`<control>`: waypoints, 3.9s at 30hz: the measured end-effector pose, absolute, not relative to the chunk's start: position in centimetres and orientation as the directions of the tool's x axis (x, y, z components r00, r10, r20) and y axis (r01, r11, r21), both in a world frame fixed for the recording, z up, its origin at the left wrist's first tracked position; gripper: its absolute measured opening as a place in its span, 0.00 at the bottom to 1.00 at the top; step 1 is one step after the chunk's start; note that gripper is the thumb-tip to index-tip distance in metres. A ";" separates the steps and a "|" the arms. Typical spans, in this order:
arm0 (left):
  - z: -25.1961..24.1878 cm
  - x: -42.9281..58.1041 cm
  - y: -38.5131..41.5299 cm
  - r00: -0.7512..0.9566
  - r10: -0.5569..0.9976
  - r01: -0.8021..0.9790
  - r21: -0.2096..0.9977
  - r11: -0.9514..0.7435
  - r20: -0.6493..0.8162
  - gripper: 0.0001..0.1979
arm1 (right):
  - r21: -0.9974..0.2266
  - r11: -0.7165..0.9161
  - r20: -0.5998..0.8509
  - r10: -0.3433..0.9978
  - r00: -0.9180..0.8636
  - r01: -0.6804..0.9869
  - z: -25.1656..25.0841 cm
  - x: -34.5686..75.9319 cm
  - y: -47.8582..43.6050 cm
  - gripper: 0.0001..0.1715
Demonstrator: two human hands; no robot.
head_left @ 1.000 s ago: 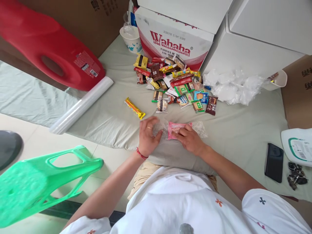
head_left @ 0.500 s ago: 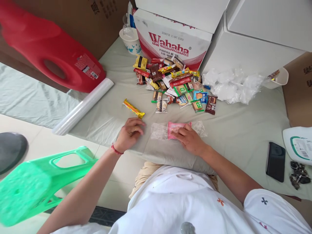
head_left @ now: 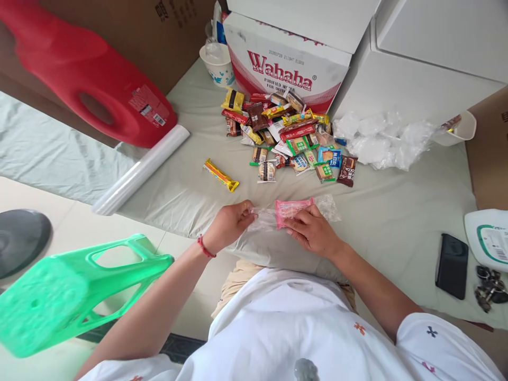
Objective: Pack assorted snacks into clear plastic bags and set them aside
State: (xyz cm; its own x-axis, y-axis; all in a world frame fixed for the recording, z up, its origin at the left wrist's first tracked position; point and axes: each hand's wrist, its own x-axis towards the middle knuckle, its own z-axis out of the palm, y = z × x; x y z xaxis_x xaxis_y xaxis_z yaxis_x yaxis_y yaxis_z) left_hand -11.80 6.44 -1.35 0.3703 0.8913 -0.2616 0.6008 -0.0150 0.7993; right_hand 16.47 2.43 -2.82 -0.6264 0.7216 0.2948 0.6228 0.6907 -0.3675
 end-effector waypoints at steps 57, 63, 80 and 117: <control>-2.9 1.9 4.1 0.350 0.934 0.785 0.567 -0.250 -0.074 0.17 | -0.588 0.041 0.234 0.965 0.122 0.808 -2.5 14.5 2.0 0.20; -2.9 -0.1 5.6 0.401 0.916 0.536 0.810 -0.237 0.003 0.08 | -0.460 0.228 0.295 0.951 -0.094 0.858 -3.6 12.8 1.9 0.24; -2.4 -1.6 3.6 0.157 0.948 0.130 0.945 -0.299 0.278 0.09 | -0.255 0.270 0.119 0.962 -0.247 0.929 -4.5 13.4 0.3 0.27; -1.9 -5.4 6.6 0.472 0.855 0.094 0.953 -0.289 0.212 0.23 | -0.615 0.490 0.287 0.869 -0.404 0.617 -1.2 16.6 5.4 0.25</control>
State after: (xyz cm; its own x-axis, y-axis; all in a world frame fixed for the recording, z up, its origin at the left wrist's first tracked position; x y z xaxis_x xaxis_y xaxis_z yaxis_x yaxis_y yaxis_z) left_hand -5.43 6.58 -1.93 0.4724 0.8554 0.2125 0.0942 -0.2887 0.9528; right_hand 16.57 5.42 -1.18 -0.4036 0.8688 0.2870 0.6174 0.4900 -0.6154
